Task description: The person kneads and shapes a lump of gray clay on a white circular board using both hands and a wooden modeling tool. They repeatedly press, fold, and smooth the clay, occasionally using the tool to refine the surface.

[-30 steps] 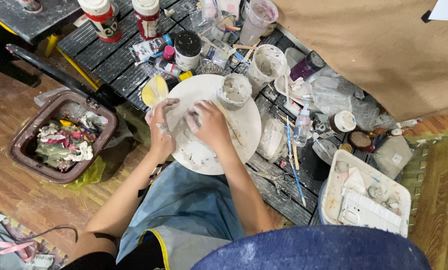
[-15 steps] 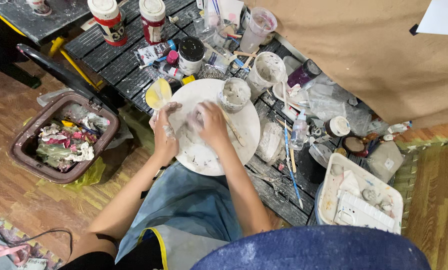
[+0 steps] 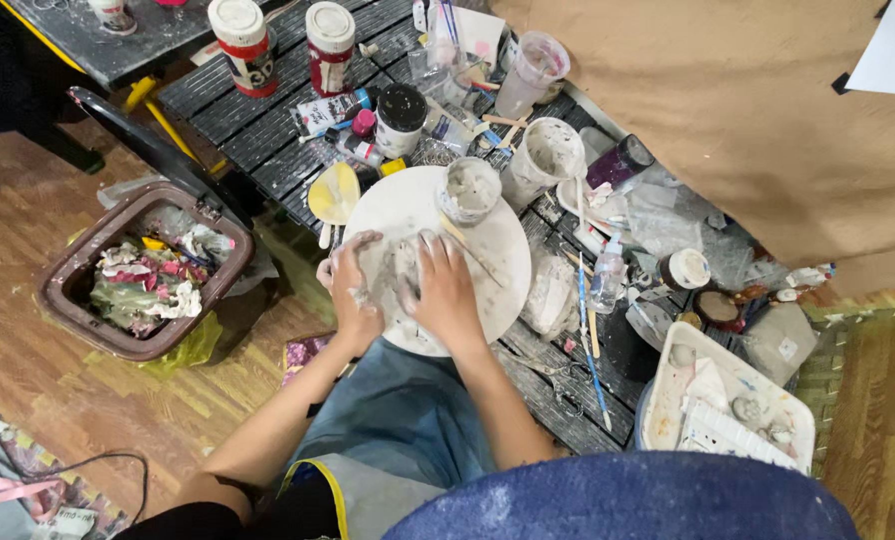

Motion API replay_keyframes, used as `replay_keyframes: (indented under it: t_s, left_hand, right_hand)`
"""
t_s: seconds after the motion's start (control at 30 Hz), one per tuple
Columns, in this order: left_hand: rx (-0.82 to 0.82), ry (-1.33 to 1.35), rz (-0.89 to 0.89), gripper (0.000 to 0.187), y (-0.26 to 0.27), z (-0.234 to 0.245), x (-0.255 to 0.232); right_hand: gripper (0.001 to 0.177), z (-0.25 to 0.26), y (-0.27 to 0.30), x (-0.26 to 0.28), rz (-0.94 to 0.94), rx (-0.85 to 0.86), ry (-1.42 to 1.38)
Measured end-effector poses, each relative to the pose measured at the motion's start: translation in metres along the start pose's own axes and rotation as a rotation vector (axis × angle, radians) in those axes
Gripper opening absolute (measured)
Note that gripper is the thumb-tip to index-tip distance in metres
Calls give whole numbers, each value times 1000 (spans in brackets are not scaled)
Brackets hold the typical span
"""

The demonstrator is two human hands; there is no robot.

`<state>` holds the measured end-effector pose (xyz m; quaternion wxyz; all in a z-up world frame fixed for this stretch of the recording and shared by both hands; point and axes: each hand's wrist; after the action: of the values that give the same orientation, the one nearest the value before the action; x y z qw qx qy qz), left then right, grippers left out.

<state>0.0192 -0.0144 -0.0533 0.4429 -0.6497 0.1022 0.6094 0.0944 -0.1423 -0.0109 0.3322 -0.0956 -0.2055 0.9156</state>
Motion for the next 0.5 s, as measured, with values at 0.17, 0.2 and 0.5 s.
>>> replay_keyframes:
  t_s: [0.17, 0.2, 0.5]
  left_hand:
    - [31, 66, 43, 47, 4, 2, 2]
    - [35, 124, 44, 49, 3, 1, 3]
    - [-15, 68, 7, 48, 3, 3, 1]
  right_hand:
    - [52, -25, -18, -7, -40, 81, -109]
    - [49, -30, -22, -10, -48, 33, -110]
    - [46, -33, -33, -17, -71, 152, -168]
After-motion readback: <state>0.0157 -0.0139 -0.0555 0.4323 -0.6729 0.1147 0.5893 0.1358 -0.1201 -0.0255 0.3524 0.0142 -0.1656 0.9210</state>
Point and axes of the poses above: each hand's wrist, its own y-axis away from the middle knuckle, its own z-axis out of the back of the hand, x = y × z, and after that the axes turned 11 degrees about y, right-handed
